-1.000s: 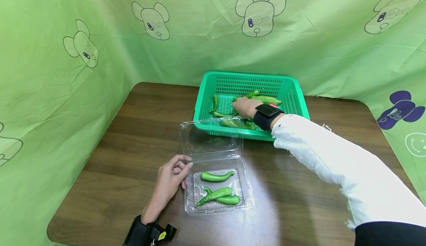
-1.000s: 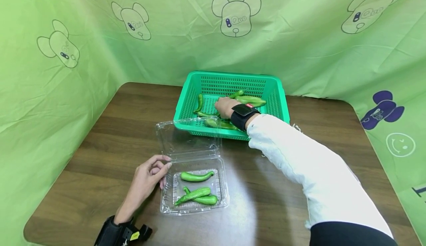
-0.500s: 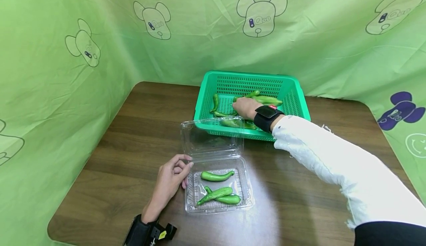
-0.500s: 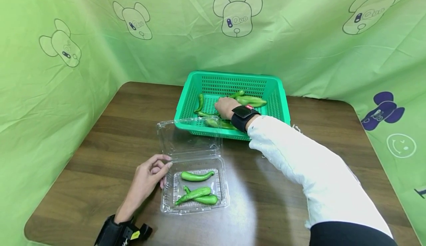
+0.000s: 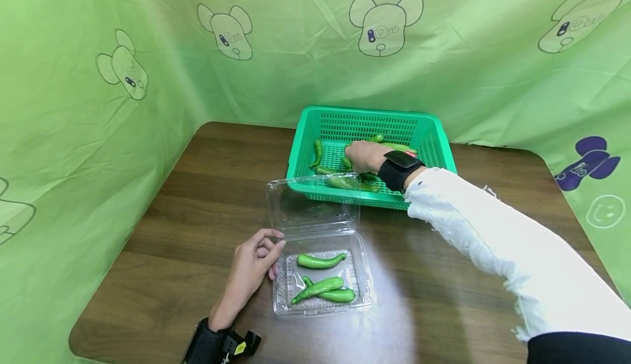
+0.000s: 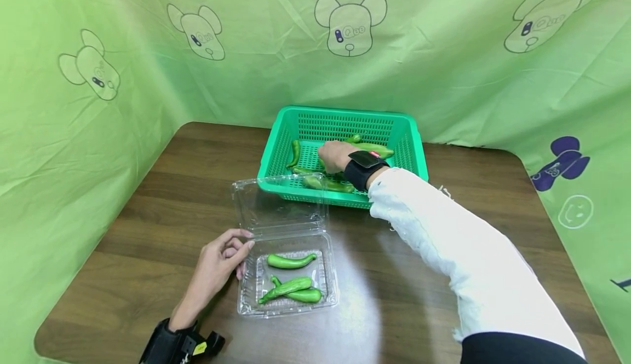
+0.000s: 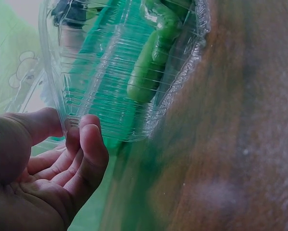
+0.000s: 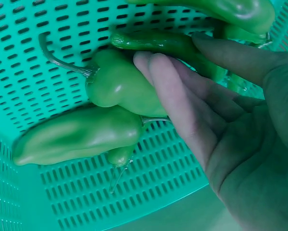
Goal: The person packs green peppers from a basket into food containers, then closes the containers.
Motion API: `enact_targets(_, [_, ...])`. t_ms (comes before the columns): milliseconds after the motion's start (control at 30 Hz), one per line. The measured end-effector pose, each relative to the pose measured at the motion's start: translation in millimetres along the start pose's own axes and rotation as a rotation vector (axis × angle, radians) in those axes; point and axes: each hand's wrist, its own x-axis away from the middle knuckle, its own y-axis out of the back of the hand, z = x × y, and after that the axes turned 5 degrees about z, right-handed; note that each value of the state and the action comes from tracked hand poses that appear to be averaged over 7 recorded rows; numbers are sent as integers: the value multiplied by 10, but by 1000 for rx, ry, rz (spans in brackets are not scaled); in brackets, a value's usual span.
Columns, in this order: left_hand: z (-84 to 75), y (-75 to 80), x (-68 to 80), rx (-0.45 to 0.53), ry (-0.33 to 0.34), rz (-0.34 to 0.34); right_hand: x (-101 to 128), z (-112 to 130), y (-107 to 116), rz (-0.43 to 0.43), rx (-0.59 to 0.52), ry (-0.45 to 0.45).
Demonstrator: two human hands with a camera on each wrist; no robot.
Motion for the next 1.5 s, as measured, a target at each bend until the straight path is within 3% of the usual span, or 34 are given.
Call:
enact_targets(200, [-35, 5, 3, 3, 5, 12, 93, -37, 60, 71, -96, -28])
enact_targets(400, [-51, 18, -1, 4, 9, 12, 173, -95, 110, 61, -135, -26])
enact_targets(633, [-48, 26, 3, -1, 10, 12, 256, -153, 103, 9, -86, -23])
enact_targets(1100, [-22, 33, 4, 2, -2, 11, 481, -224, 207, -58, -161, -47])
enact_targets(1500, [-25, 42, -7, -16, -10, 12, 679, -224, 231, -74, -84, -35])
